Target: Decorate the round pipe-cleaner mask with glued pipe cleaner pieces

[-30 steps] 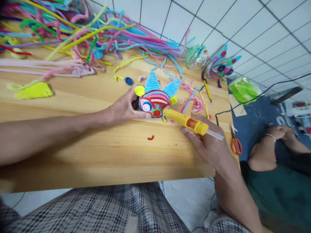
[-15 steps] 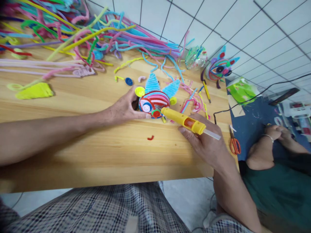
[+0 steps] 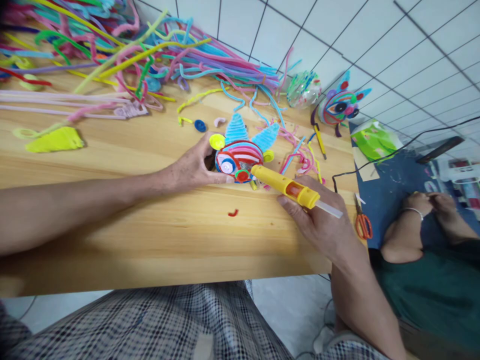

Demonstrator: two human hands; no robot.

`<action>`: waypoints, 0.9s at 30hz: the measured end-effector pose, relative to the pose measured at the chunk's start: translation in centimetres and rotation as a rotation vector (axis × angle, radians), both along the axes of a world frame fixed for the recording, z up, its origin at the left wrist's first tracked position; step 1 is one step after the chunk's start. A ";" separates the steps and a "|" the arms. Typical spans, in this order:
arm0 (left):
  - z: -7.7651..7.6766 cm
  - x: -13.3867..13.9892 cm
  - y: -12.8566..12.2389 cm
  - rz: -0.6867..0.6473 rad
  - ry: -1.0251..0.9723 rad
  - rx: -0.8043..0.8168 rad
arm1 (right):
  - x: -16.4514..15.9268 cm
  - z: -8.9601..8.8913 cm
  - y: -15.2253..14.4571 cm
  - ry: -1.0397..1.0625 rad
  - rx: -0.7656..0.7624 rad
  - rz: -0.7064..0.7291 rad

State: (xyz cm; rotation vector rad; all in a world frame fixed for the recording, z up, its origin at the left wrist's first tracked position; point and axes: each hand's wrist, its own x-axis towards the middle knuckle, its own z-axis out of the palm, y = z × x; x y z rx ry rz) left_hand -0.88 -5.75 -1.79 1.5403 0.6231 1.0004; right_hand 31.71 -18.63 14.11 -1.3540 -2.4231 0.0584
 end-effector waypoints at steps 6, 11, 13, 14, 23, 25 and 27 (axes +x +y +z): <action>0.1 0.3 0.1 0.023 -0.016 0.015 | -0.2 0.2 0.0 0.048 -0.058 0.000; 0.1 0.2 0.0 0.005 -0.014 0.004 | -0.7 0.5 0.1 0.030 -0.064 -0.028; 0.0 0.0 0.0 0.005 0.006 -0.003 | -0.6 0.6 0.0 0.025 -0.079 -0.031; 0.0 0.0 -0.1 0.006 0.016 -0.008 | -0.5 0.7 0.0 0.023 -0.086 -0.027; 0.0 0.1 0.1 0.009 -0.008 0.010 | -0.9 0.9 0.2 -0.009 -0.079 0.006; 0.0 0.1 0.1 0.010 0.015 0.018 | -1.1 1.0 0.2 -0.006 -0.088 0.006; 0.0 0.0 0.1 0.004 0.030 0.024 | -1.4 1.1 0.2 0.007 -0.089 0.017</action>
